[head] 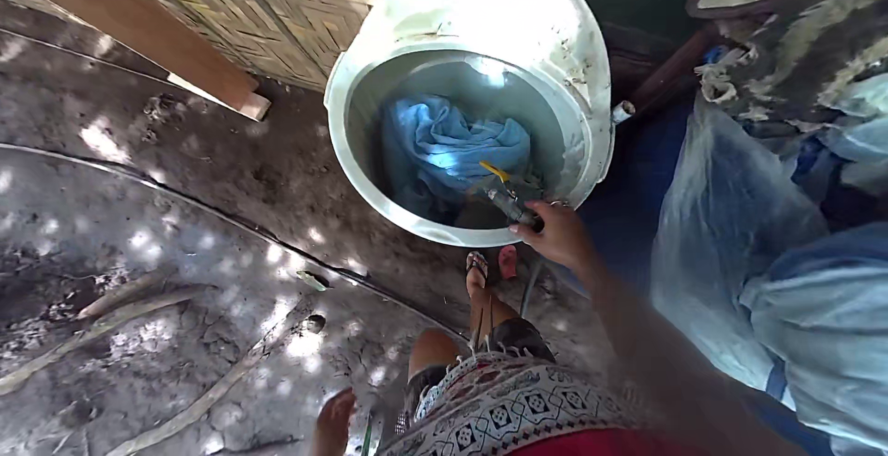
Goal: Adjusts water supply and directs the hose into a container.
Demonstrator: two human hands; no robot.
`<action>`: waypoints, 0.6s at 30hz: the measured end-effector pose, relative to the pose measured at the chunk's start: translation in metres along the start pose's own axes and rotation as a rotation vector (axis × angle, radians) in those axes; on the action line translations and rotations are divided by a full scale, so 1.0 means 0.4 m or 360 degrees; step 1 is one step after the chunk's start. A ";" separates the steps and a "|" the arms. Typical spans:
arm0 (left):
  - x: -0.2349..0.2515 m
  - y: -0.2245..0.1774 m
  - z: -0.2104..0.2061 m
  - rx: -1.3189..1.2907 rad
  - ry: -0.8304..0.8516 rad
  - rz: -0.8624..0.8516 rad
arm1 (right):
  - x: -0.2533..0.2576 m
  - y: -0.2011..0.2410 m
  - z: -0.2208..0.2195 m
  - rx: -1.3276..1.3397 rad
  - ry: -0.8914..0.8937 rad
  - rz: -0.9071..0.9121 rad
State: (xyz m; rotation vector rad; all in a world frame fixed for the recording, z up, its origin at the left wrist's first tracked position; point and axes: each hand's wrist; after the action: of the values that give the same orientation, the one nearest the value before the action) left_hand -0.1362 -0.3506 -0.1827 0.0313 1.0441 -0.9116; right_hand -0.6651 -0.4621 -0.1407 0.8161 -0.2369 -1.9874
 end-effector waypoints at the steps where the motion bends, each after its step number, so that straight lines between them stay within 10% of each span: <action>1: 0.013 -0.074 0.014 0.0041 0.0025 0.0097 | 0.016 0.017 0.003 -0.0108 0.0099 -0.0046; 9: 0.117 -0.388 0.071 0.0532 -0.0144 -0.0355 | 0.077 0.093 0.043 -0.0351 0.0580 -0.0232; 18: 0.343 -0.877 0.194 0.0735 -0.0069 -0.1155 | -0.061 0.116 0.036 0.0047 0.0302 -0.0508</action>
State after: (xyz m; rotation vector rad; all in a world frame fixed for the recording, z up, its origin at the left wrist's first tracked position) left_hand -0.2859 -0.6973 -0.1101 0.0171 0.7832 -1.7937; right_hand -0.6335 -0.4691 -0.0969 1.1102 -0.0252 -2.1857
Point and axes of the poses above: each hand's wrist, its own x-axis towards the middle knuckle, its own z-axis out of the back of the hand, y = z × x, and after that the axes turned 1 degree about -y, right-handed
